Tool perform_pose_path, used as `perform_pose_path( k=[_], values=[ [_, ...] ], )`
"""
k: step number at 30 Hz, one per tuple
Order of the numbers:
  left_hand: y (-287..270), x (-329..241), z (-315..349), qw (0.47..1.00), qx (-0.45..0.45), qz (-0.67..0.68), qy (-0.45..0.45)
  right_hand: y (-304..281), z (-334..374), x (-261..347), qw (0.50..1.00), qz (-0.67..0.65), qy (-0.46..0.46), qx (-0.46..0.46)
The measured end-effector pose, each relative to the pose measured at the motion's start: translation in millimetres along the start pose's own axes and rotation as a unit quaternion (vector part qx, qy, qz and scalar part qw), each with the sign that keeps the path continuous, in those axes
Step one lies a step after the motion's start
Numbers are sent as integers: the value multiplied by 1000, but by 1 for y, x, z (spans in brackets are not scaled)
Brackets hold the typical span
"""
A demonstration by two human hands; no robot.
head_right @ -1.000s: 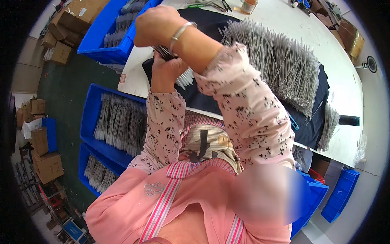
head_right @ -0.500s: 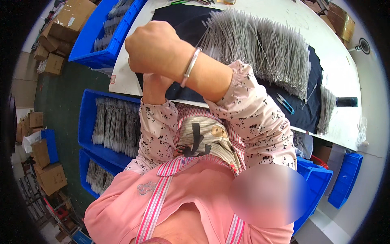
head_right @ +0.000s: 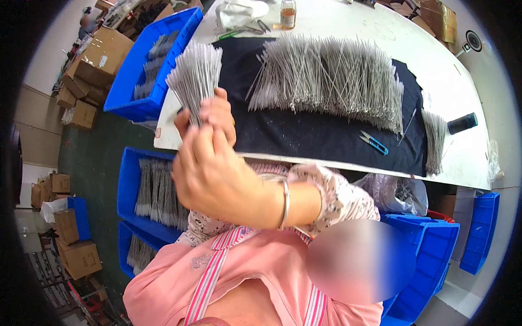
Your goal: Organizing and sorting bundles of white filaments on a workbench and placing them into storage bins.
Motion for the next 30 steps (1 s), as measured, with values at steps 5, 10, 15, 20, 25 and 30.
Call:
perform_pose_path(
  k=[5,10,15,20,25,30],
  values=[
    [-42,-13,10,963,214,-100,-128,-3,46,12,995,-88,-19,-42],
    [-66,-16,49,924,50,-362,-112,-4,88,-36,883,-402,213,-114],
    [-51,-17,61,654,-96,-750,-36,39,127,-51,787,-420,412,-189],
    [-55,2,36,610,-68,-789,-29,53,138,-48,811,-405,393,-153],
    [-81,49,17,448,-54,-892,33,58,184,-41,689,-424,556,-191],
    [-118,83,21,609,-132,-782,-6,65,204,-51,480,-611,553,-302]
  ],
)
Point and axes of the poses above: each hand's wrist, its own z-axis away from the middle knuckle, its own y-axis out of the palm, x = y × z, the point moved 3 cm from there along -z, towards the middle knuckle, and after that the axes turned 1 degree about y, right-handed, at the moved point
